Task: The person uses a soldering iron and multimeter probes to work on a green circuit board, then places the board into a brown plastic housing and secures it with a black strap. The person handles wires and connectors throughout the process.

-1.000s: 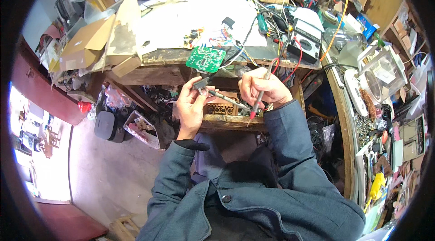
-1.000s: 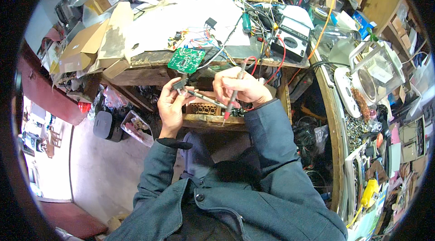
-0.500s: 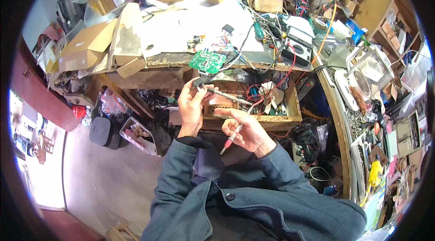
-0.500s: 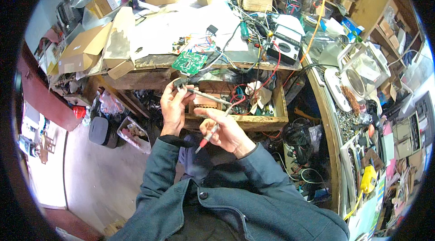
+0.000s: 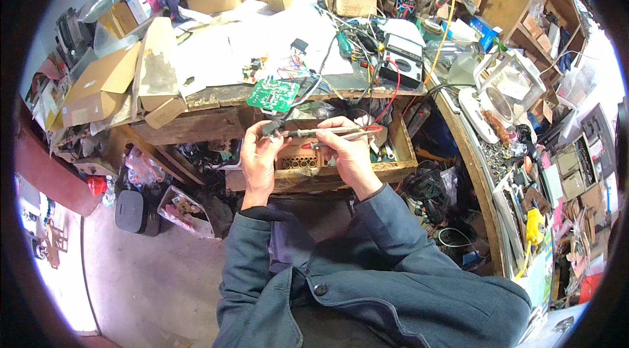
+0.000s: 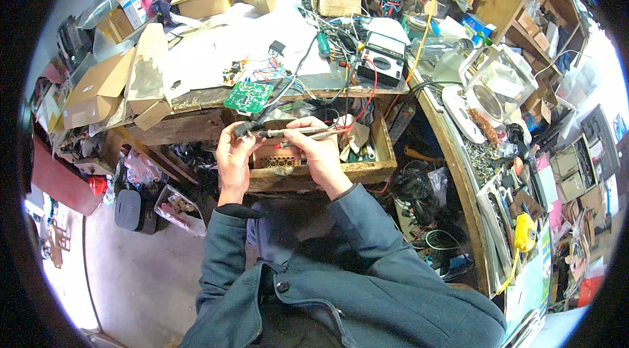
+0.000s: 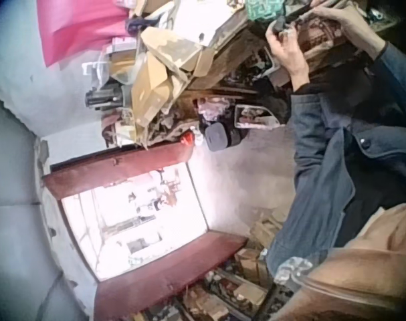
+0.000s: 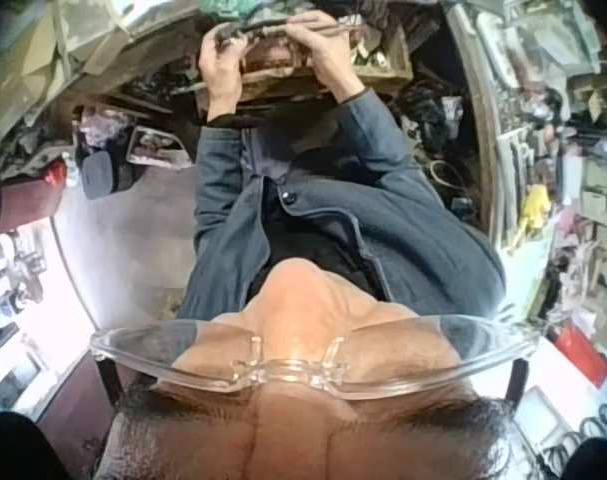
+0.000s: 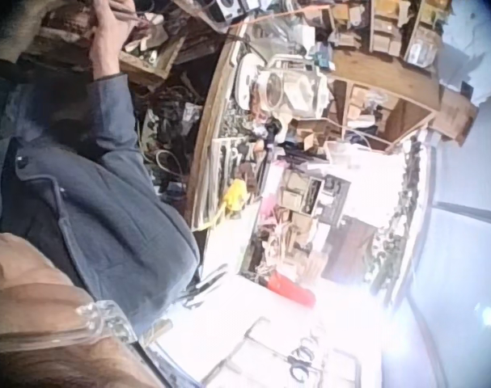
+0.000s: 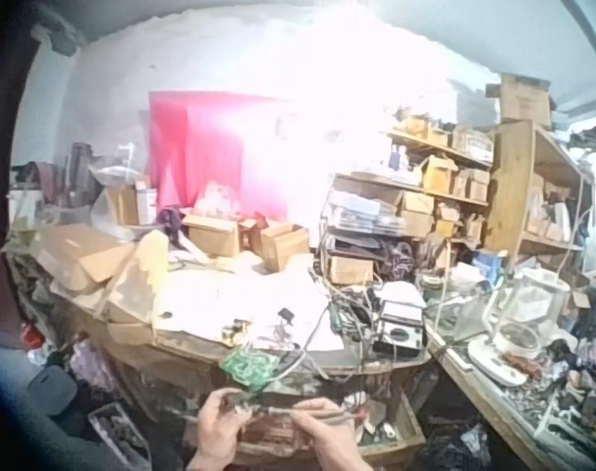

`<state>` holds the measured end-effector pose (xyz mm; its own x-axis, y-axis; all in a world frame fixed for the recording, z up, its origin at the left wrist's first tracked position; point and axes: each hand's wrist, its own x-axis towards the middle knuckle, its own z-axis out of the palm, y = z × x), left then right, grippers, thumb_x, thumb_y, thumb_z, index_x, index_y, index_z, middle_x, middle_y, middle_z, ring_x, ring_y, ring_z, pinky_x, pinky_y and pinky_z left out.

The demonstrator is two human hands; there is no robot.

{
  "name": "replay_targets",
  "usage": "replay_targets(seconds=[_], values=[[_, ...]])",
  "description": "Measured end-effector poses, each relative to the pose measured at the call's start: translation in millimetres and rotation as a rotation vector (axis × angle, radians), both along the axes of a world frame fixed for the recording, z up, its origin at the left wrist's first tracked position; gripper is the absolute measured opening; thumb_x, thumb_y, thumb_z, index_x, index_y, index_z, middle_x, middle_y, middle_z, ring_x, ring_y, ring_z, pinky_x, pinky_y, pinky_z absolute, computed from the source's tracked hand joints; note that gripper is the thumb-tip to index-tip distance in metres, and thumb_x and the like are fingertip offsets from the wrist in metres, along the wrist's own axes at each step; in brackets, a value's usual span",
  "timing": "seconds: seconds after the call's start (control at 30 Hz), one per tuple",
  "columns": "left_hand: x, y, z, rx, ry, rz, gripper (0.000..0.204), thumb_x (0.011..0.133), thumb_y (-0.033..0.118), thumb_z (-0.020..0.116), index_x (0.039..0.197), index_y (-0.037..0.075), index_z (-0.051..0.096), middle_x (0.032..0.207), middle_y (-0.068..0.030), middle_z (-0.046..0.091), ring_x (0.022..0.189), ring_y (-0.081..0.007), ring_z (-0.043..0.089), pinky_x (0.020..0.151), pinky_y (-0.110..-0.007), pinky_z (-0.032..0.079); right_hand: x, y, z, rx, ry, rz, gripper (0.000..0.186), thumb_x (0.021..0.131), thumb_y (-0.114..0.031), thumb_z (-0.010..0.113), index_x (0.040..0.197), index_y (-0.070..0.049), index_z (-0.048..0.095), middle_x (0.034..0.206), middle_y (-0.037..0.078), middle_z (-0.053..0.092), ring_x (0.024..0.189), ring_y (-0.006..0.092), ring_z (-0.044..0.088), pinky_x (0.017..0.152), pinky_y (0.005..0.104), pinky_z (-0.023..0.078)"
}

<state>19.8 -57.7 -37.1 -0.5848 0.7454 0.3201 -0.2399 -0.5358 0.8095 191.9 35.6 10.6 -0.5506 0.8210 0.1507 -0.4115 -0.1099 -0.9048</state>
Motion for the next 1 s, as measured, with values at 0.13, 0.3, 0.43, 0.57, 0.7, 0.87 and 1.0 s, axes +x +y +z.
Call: replay_targets(seconds=[0.13, 0.3, 0.43, 0.57, 0.7, 0.87, 1.0], values=[[13, -4, 12, -0.029, 0.159, 0.101, 0.046, 0.100, -0.005, 0.064, 0.143, 0.007, 0.057, 0.129, -0.0097, 0.066, 0.111, -0.0183, 0.070, 0.094, -0.032, 0.057, 6, 8, -4, -0.035, -0.022, 0.004, 0.020, 0.094, -0.013, 0.079, 0.110, -0.002, 0.071, 0.081, 0.002, 0.069, 0.060, 0.0079, 0.060, 0.052, 0.0224, 0.045], [4, -4, 0, -0.096, 0.206, 0.059, 0.043, 0.098, -0.003, 0.069, 0.138, 0.010, 0.063, 0.120, -0.0098, 0.074, 0.106, -0.0149, 0.073, 0.079, -0.023, 0.055, 12, 16, -12, -0.043, 0.028, -0.088, 0.017, 0.099, -0.019, 0.075, 0.106, -0.004, 0.073, 0.080, 0.004, 0.071, 0.058, 0.0079, 0.061, 0.049, 0.0226, 0.047], [9, -2, 8, -0.071, 0.133, 0.005, 0.040, 0.093, -0.004, 0.076, 0.130, 0.003, 0.065, 0.117, -0.0105, 0.074, 0.107, -0.0173, 0.073, 0.085, -0.028, 0.059, 12, 23, -19, -0.083, 0.107, -0.102, 0.014, 0.103, -0.020, 0.071, 0.103, -0.006, 0.069, 0.081, 0.004, 0.069, 0.062, 0.0089, 0.063, 0.051, 0.0218, 0.049], [9, -1, 10, -0.099, 0.119, 0.016, 0.040, 0.088, -0.006, 0.080, 0.126, 0.000, 0.066, 0.116, -0.0098, 0.074, 0.107, -0.0173, 0.073, 0.092, -0.028, 0.059, 6, 33, -19, -0.163, 0.182, -0.113, 0.012, 0.105, -0.020, 0.068, 0.103, -0.008, 0.067, 0.082, 0.004, 0.067, 0.063, 0.0085, 0.062, 0.050, 0.0212, 0.049], [9, -1, 10, -0.113, 0.104, 0.014, 0.040, 0.087, -0.005, 0.083, 0.124, 0.000, 0.068, 0.116, -0.0102, 0.075, 0.104, -0.0155, 0.073, 0.093, -0.027, 0.058, -3, 33, -15, -0.165, 0.197, -0.108, 0.016, 0.103, -0.021, 0.072, 0.101, -0.005, 0.069, 0.080, 0.004, 0.068, 0.056, 0.0097, 0.061, 0.047, 0.0231, 0.049], [8, -1, 10, -0.121, 0.128, 0.017, 0.041, 0.086, -0.003, 0.085, 0.123, 0.000, 0.068, 0.116, -0.0096, 0.076, 0.103, -0.0140, 0.072, 0.092, -0.027, 0.058, -12, 28, -13, -0.093, 0.146, -0.063, 0.018, 0.101, -0.022, 0.073, 0.102, -0.004, 0.069, 0.081, 0.006, 0.069, 0.055, 0.0102, 0.061, 0.046, 0.0235, 0.047], [7, -4, 12, -0.166, 0.192, 0.024, 0.043, 0.085, -0.003, 0.085, 0.124, -0.001, 0.066, 0.119, -0.0098, 0.075, 0.104, -0.0130, 0.071, 0.091, -0.027, 0.058, -16, 27, -15, -0.069, 0.120, -0.004, 0.019, 0.101, -0.022, 0.074, 0.102, -0.004, 0.069, 0.080, 0.006, 0.070, 0.053, 0.0106, 0.060, 0.045, 0.0238, 0.046]])
